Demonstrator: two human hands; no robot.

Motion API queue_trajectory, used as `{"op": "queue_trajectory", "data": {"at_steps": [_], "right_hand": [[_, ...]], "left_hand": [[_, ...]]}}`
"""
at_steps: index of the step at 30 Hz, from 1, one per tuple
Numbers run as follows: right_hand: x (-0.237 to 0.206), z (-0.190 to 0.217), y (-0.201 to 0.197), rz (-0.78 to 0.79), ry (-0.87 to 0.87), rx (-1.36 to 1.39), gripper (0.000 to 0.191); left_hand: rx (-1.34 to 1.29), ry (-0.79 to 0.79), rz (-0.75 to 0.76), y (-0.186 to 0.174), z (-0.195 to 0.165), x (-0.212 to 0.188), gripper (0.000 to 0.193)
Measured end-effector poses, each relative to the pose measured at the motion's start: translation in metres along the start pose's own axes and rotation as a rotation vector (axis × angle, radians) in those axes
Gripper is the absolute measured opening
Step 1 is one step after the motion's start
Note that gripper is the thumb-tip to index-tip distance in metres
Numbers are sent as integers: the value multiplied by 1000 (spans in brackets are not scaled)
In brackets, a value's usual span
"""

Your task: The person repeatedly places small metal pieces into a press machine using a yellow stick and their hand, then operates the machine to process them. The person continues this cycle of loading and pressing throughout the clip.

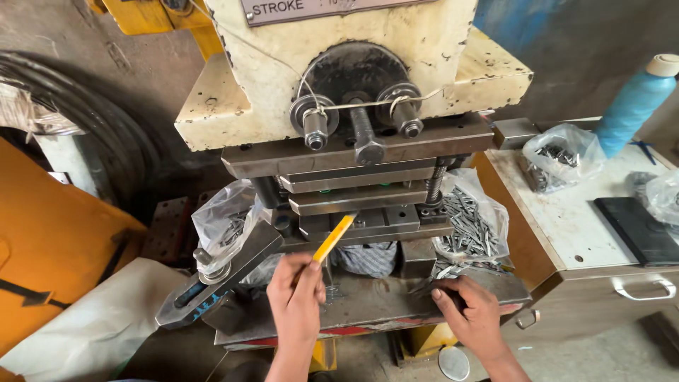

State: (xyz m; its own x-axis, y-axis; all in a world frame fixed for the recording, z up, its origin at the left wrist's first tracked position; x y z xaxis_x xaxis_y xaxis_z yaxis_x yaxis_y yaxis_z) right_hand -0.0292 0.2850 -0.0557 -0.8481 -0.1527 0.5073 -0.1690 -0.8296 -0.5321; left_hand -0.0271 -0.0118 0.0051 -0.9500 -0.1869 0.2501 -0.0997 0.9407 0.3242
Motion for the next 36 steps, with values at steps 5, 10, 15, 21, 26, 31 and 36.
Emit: {"op": "queue_trajectory", "data": {"at_steps": [5,10,15,21,26,31,36], "right_hand": [[-1,4,-4,27,24,-7,14],[1,7,-6,35,-26,4,14],[0,2,-8,50,-38,-7,14],[-1,0,-8,62,-10,-21,15],[-3,-1,-7,57,-39,-37,14],[-1,-8,0,59,21,-57,15],[6,16,0,48,37,3,15]], "left_hand": [[45,-56,12,27,-1,33,3],[-25,-87,-5,36,2,51,4],[-231,-148,-16,41,13,58,5],[-254,-50,24,50,17,56,4],[-183,-59,52,62,25,48,3],[-127,-78,76,56,22,25,3],[-298,-35,32,4,21,-23,3]]}}
Point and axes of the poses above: each hand's wrist, its own x-axis towards the middle knuckle, its own y-axis out of the palm, z = x × y, the point moved 3 cm from there along x, towards the middle knuckle, and after that the axes turned 13 degrees about z, right-handed, at the moved point
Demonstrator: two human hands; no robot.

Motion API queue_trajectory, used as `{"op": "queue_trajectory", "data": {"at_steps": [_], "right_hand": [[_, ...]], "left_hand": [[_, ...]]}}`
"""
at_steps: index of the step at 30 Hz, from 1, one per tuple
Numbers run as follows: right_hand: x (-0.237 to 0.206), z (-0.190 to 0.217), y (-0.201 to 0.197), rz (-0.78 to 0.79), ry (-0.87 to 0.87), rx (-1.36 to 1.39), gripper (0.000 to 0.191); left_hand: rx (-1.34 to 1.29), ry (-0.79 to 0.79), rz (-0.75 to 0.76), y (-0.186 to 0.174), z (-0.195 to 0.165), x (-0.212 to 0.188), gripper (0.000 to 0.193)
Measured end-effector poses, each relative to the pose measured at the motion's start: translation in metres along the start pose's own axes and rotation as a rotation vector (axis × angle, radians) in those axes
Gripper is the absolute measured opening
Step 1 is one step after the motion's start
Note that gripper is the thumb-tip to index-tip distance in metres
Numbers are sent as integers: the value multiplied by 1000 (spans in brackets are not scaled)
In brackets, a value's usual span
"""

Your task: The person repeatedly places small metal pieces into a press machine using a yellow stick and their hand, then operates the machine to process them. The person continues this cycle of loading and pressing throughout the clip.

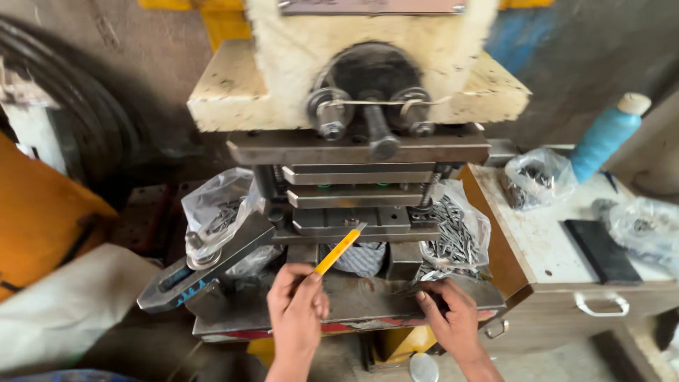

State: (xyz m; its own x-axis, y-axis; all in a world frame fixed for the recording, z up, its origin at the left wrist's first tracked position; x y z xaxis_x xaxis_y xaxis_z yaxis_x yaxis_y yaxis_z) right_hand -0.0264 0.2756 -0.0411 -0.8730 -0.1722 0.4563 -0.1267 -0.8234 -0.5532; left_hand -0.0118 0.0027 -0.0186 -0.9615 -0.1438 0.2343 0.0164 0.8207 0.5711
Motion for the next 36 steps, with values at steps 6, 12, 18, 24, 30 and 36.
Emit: {"op": "queue_trajectory", "data": {"at_steps": [6,12,18,24,30,36], "right_hand": [[46,83,1,20,-387,-479,48],[115,112,32,146,-297,-815,78],[131,110,54,187,-210,-946,71],[108,114,46,70,-346,-926,40],[102,103,30,16,-341,-807,15],[106,86,31,-52,-202,-680,14]], "left_hand": [[-96,161,0,-49,-4,-10,5],[-106,138,46,-74,0,-7,3],[-228,145,10,-96,-6,-9,5],[-273,175,-27,-92,-9,-15,6],[-253,133,-42,-91,-3,-20,7],[-242,150,-55,-93,-5,-22,6]]}}
Point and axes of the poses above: each hand's wrist, its own x-axis towards the middle knuckle, its own y-axis out of the palm, z = x × y, the point moved 3 cm from there along x, towards the middle knuckle, and after that the axes turned 13 degrees about z, right-handed, at the moved point
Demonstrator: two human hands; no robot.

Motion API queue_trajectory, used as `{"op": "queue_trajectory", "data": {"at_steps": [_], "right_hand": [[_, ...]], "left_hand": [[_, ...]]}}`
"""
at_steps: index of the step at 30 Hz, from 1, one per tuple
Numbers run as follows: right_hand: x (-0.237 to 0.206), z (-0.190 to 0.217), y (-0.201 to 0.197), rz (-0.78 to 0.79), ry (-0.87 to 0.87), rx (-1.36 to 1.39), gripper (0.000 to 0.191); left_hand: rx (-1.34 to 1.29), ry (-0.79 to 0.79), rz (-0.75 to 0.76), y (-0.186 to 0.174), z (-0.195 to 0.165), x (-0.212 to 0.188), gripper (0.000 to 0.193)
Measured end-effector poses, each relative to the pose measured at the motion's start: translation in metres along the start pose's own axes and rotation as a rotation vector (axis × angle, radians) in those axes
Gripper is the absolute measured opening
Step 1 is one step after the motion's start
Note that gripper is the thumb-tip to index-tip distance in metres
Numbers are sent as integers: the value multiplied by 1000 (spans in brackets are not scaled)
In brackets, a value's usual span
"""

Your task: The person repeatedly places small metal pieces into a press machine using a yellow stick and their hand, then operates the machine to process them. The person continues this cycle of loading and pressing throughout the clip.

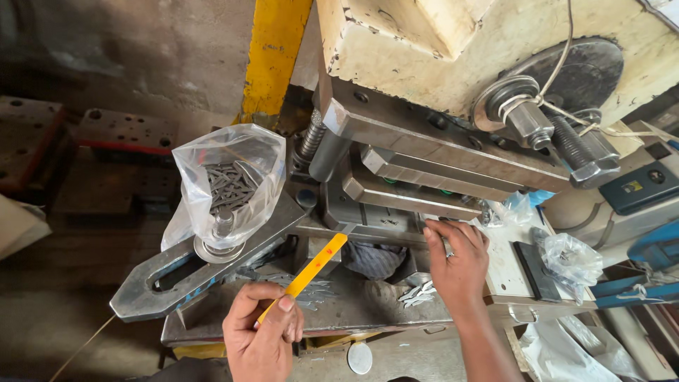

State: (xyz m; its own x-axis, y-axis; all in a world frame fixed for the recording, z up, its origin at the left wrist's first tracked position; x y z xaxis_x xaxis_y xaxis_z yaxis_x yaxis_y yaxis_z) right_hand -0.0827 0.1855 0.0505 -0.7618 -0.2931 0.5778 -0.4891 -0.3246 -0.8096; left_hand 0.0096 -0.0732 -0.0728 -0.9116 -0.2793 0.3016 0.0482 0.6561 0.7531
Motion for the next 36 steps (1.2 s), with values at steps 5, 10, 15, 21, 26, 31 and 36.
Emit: {"op": "queue_trajectory", "data": {"at_steps": [5,10,15,21,26,31,36], "right_hand": [[-10,-3,5,70,75,-3,31],[-23,10,2,89,-4,-35,53],[-11,20,13,231,-60,-59,69],[16,15,33,307,-93,-110,62],[25,14,45,342,-35,-130,57],[21,19,45,332,14,-157,59],[16,24,40,296,-8,-138,62]], "left_hand": [[2,-21,-9,2,-3,-1,7],[-28,-36,7,4,0,-2,6],[-113,-59,63,5,2,0,6],[-135,-69,68,-1,-4,0,6],[-135,-94,64,-4,-11,1,6],[-132,-100,56,-5,-17,1,7],[-151,-93,59,-6,-19,0,7]]}}
Point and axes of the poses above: each hand's wrist, its own x-axis towards the middle knuckle, its own y-axis out of the palm, z = x × y, the point moved 3 cm from there along x, towards the middle knuckle, and after that the axes turned 13 degrees about z, right-handed, at the moved point
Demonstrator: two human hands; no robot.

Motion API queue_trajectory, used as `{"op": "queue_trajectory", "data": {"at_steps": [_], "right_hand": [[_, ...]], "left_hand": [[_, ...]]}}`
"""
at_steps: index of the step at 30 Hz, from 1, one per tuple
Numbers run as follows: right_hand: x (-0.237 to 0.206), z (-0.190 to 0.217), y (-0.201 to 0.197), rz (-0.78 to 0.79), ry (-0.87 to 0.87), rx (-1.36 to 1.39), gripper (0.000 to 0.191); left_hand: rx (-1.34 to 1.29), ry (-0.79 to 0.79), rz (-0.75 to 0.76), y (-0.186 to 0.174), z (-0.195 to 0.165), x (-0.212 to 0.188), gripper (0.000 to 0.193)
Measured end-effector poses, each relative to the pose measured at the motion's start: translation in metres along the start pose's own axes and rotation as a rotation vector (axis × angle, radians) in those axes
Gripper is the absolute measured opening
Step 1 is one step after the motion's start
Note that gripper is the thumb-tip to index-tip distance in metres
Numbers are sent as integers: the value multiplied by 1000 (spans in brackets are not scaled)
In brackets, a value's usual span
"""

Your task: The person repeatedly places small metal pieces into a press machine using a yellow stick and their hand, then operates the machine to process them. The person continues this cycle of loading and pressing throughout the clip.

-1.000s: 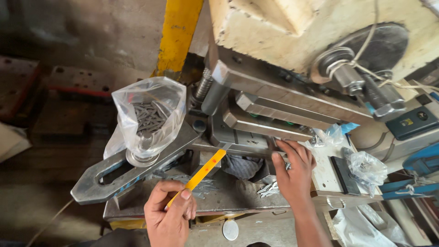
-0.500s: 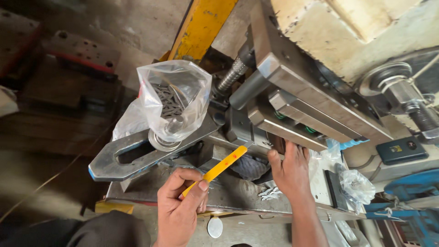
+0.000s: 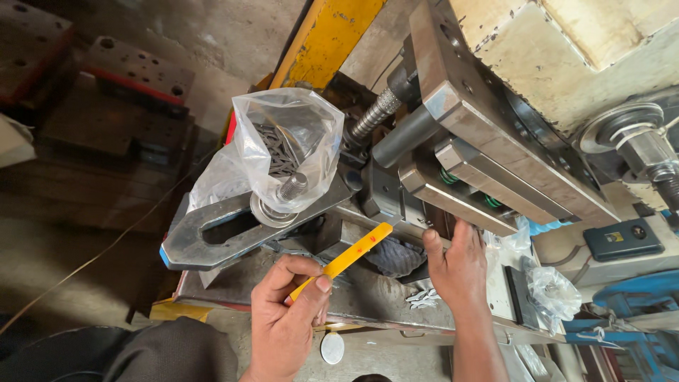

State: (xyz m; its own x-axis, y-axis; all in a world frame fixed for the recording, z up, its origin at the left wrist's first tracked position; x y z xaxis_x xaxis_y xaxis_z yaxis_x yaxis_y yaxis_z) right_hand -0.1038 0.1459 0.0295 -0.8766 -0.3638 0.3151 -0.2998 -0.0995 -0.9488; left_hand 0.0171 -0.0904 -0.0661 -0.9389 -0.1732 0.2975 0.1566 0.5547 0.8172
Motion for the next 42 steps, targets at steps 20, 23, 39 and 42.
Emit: {"op": "queue_trajectory", "data": {"at_steps": [20,23,39,42], "right_hand": [[42,-17,16,132,42,20,59],[40,-11,10,154,61,38,62],[20,3,-6,149,-81,-100,77],[21,6,-13,184,-34,-46,75]], "left_hand": [[0,2,18,2,0,1,6],[-11,20,15,3,-2,1,6],[134,121,23,9,-11,-13,8],[130,121,18,10,-11,-12,10]]}}
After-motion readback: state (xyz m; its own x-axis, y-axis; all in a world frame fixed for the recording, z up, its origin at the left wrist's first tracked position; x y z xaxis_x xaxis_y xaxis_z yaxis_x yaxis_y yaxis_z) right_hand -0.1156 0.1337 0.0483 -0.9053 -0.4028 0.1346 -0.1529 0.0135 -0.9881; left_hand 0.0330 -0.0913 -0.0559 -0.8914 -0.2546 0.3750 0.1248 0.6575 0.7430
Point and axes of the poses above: each hand's wrist, its own x-axis towards the middle knuckle, its own y-axis out of the palm, z = x × y, the point moved 3 cm from there along x, towards the middle knuckle, and after that the axes turned 13 degrees about z, right-handed, at the moved point
